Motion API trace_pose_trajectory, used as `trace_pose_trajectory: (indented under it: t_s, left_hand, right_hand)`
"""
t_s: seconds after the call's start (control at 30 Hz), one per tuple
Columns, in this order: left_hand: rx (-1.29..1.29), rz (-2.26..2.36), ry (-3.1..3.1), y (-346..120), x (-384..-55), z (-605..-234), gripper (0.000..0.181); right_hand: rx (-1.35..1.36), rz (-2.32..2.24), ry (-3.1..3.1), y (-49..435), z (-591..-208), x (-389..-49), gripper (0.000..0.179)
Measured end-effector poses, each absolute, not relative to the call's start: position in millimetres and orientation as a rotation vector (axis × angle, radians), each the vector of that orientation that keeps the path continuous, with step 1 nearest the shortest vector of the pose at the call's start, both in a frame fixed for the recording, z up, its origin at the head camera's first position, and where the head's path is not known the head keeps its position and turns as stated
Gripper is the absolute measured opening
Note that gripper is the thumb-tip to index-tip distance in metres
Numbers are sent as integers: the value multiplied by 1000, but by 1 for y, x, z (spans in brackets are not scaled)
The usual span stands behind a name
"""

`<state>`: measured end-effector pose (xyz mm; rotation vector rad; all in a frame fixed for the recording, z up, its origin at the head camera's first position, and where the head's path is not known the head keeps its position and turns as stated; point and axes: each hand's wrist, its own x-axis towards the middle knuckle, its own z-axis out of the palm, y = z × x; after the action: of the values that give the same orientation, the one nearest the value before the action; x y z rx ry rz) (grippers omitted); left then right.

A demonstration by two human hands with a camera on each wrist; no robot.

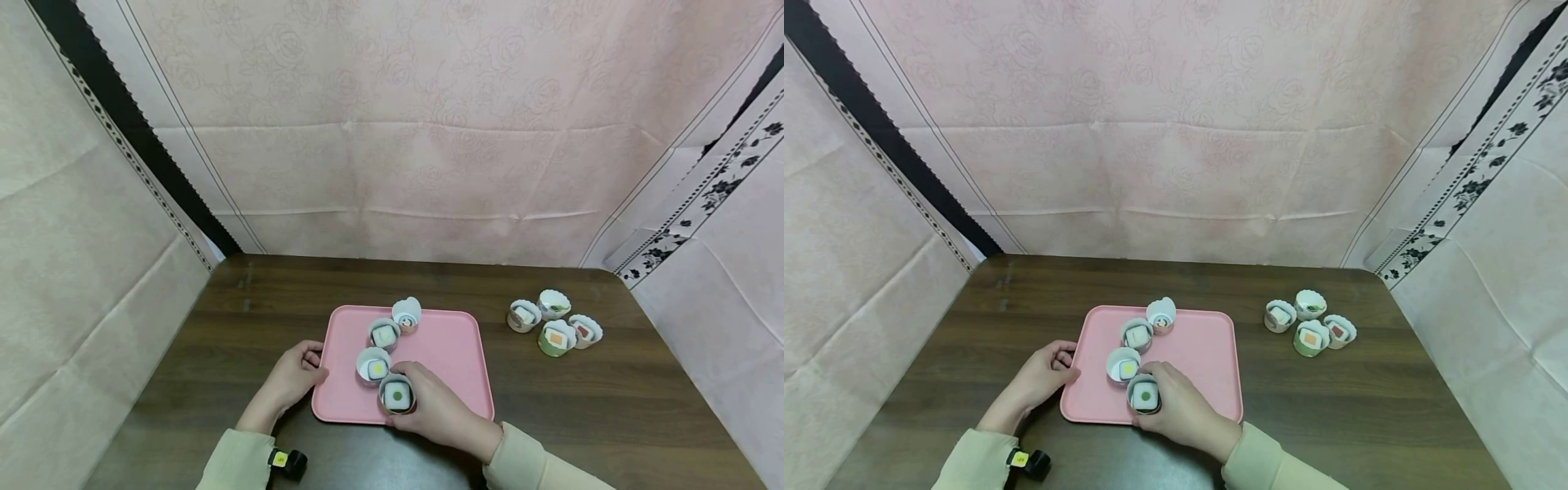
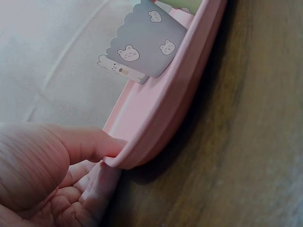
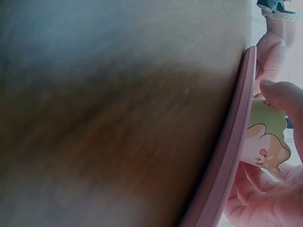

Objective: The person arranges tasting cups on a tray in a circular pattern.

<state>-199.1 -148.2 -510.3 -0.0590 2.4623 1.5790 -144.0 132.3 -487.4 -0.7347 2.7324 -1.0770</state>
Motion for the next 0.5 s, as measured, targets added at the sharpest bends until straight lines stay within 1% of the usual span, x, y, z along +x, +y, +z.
trace_pose_trajectory:
  t_s: [0.33,0.5]
  left_hand:
    - [-61,1576,2467,-148,-198,-510,45]
    - [-59,1579,2470,-148,-198,-510,45]
  right_hand:
    - [-739,-1082,2739,132,-489,-144,64]
    - [-744,-1124,2725,134,-486,-143,69]
